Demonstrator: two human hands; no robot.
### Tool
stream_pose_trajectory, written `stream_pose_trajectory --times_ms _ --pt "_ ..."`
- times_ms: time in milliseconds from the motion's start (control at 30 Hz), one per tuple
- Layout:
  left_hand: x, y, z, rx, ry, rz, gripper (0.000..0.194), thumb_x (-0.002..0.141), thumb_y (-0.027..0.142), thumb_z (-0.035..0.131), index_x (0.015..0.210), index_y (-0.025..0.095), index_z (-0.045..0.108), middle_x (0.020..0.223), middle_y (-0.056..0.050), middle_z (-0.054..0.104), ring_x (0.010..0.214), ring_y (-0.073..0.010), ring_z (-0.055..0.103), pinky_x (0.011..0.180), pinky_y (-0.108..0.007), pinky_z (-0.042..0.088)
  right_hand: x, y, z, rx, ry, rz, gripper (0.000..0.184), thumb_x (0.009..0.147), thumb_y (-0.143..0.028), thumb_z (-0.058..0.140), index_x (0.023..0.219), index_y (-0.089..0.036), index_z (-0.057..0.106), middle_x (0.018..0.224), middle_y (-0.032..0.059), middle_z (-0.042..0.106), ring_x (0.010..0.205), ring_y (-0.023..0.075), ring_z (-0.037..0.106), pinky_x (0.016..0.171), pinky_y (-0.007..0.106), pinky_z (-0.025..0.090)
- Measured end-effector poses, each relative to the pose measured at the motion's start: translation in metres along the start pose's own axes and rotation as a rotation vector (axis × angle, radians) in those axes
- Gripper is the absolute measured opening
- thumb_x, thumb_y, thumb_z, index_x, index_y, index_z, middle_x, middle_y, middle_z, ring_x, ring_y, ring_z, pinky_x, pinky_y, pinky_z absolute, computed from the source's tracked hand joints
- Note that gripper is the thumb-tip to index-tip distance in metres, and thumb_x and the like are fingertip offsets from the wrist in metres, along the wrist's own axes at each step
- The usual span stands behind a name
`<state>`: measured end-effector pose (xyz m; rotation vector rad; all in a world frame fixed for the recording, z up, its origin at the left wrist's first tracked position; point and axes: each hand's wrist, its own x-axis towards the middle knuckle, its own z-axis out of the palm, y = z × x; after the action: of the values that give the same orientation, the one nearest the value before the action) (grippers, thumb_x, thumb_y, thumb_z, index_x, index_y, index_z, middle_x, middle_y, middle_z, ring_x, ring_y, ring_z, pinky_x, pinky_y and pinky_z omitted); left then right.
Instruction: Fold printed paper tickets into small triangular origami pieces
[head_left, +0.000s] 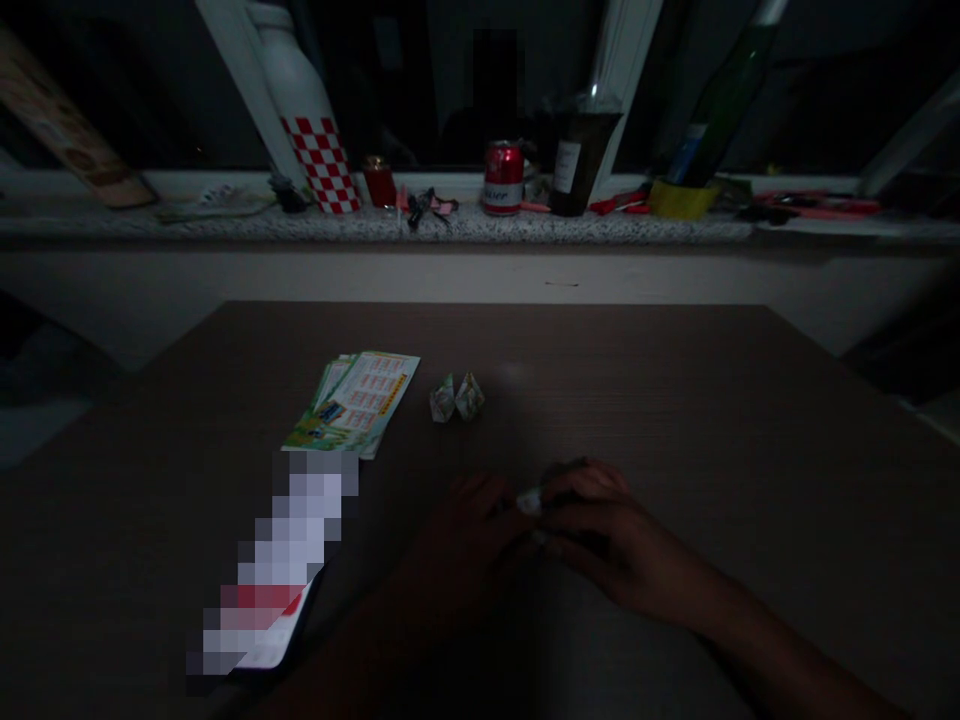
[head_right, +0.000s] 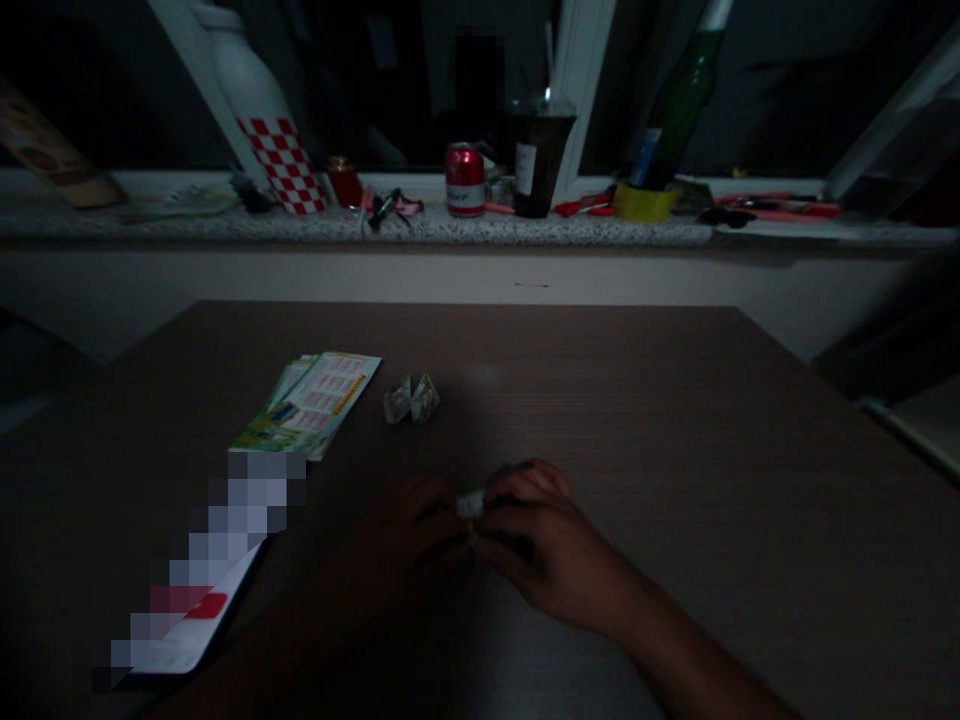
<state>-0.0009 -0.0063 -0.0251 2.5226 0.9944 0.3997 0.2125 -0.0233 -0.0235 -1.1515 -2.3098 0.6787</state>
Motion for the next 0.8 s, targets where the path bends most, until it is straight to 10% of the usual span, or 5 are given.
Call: stream_pose_trajectory --times_ms 500,800 --pt "-0.003 0.008 -0.003 -0.172 0.236 0.039 0.004 0.089 0.014 0.051 0.09 0.017 0.054 0.091 -0.004 0.056 0.086 -0.0168 0.051 0.079 -0.031 0.041 0.005 -0.005 0.01 0.115 0.297 -0.175 0.009 0.084 -0.01 0.061 0.085 -0.019 0.062 0.075 0.0005 0.065 0.073 0.015 0.062 0.095 0.045 0.041" --pt "-0.003 0.014 -0.009 -0.218 0.282 0.057 0.011 0.08 0.007 0.053 0.084 0.017 0.051 0.083 -0.002 0.053 0.08 -0.0161 0.05 0.073 -0.029 0.041 0.002 -0.014 0.007 -0.061 0.253 -0.289 0.016 0.085 -0.006 0.057 0.094 -0.019 0.061 0.083 0.0017 0.068 0.076 0.0155 0.062 0.102 0.047 0.037"
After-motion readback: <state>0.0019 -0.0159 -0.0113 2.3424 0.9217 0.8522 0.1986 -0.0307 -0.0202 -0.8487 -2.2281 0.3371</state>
